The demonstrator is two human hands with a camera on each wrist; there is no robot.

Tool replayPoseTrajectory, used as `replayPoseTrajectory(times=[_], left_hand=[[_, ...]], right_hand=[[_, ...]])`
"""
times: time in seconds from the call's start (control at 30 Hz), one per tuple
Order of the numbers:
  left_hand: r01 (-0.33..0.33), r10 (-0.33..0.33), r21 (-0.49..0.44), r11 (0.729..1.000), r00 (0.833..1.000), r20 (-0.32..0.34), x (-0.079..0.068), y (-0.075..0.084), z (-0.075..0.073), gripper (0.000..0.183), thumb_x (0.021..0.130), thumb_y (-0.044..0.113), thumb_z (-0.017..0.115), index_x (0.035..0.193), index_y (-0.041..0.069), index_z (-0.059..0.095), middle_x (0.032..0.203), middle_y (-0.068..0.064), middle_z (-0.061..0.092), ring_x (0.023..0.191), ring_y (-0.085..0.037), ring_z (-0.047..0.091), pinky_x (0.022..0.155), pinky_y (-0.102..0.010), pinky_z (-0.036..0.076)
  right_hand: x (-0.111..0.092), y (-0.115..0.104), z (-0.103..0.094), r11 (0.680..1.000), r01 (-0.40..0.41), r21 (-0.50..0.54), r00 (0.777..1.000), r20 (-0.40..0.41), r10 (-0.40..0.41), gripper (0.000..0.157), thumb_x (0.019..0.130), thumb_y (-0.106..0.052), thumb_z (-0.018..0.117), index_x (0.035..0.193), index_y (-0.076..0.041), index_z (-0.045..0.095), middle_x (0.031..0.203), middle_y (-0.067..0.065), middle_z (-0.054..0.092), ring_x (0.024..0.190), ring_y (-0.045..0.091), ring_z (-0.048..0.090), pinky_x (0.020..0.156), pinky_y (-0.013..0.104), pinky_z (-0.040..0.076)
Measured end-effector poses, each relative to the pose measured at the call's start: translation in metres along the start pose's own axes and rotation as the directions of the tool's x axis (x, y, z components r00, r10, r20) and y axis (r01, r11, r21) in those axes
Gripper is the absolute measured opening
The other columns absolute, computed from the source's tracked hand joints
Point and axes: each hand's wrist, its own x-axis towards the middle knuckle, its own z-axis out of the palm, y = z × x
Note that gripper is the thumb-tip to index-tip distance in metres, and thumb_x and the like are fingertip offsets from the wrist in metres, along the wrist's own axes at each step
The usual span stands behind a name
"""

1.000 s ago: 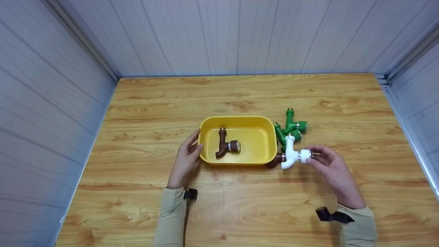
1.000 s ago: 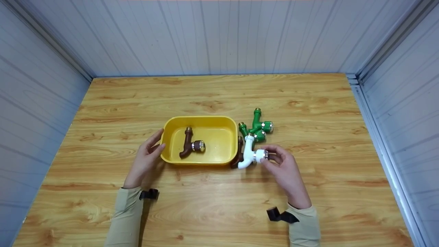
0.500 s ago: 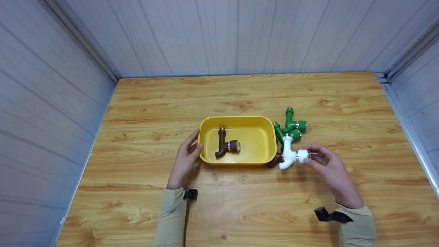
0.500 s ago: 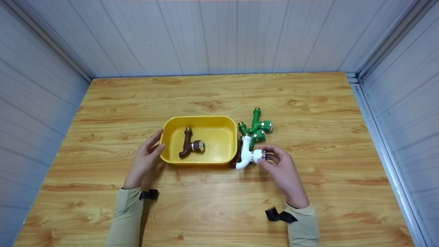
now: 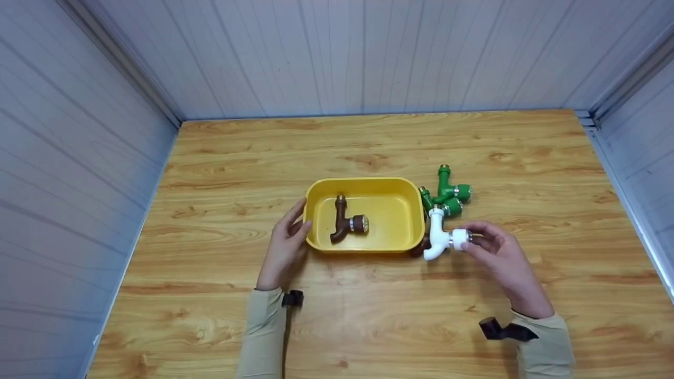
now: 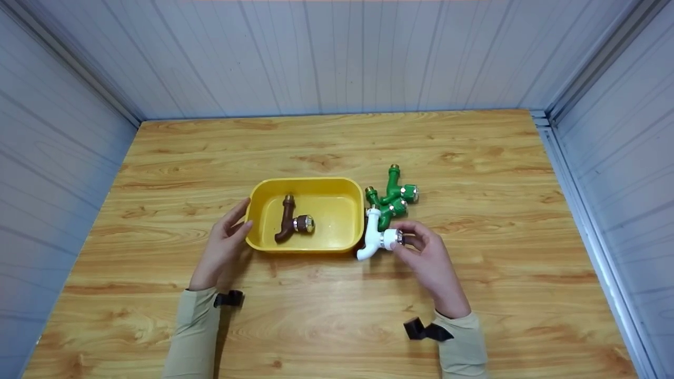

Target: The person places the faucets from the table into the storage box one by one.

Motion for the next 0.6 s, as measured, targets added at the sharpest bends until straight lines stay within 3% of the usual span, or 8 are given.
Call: replayPoseTrajectory(times=[0.2,0.4,0.6], left_hand=[[-0.009,0.009,0.014,1.000,1.000,0.010,0.0004,0.0006,-0.0002,0.054,0.096,-0.004,0.052,0.147,0.002,0.035,0.149,-0.019,0.033,0.125,-0.043,0.044,0.098,-0.048,0.044],[-0.025,0.025,0.097,0.995,1.000,0.006,0.0008,0.0006,-0.0019,0.053,0.095,-0.004,0.052,0.146,0.001,0.037,0.147,-0.019,0.036,0.123,-0.043,0.046,0.097,-0.043,0.046],[-0.024,0.024,0.091,0.996,1.000,0.001,0.0010,-0.0007,-0.0023,0.053,0.095,-0.004,0.053,0.146,0.001,0.037,0.148,-0.020,0.036,0.123,-0.043,0.046,0.097,-0.043,0.046]], right_hand=[[0.0012,-0.0011,0.0012,1.000,-0.003,0.020,1.000,0.002,0.003,0.042,0.086,-0.007,0.071,0.122,0.005,0.055,0.119,0.012,0.056,0.104,0.018,0.061,0.086,0.029,0.054],[0.0026,-0.0019,0.0024,1.000,0.015,0.024,1.000,0.012,-0.016,0.044,0.087,-0.005,0.070,0.124,0.011,0.051,0.118,0.012,0.057,0.103,0.018,0.061,0.084,0.027,0.054],[0.0052,-0.0028,0.0045,1.000,0.024,0.020,0.999,0.020,-0.025,0.043,0.087,-0.004,0.070,0.122,0.011,0.052,0.121,0.015,0.056,0.107,0.018,0.059,0.085,0.027,0.054]])
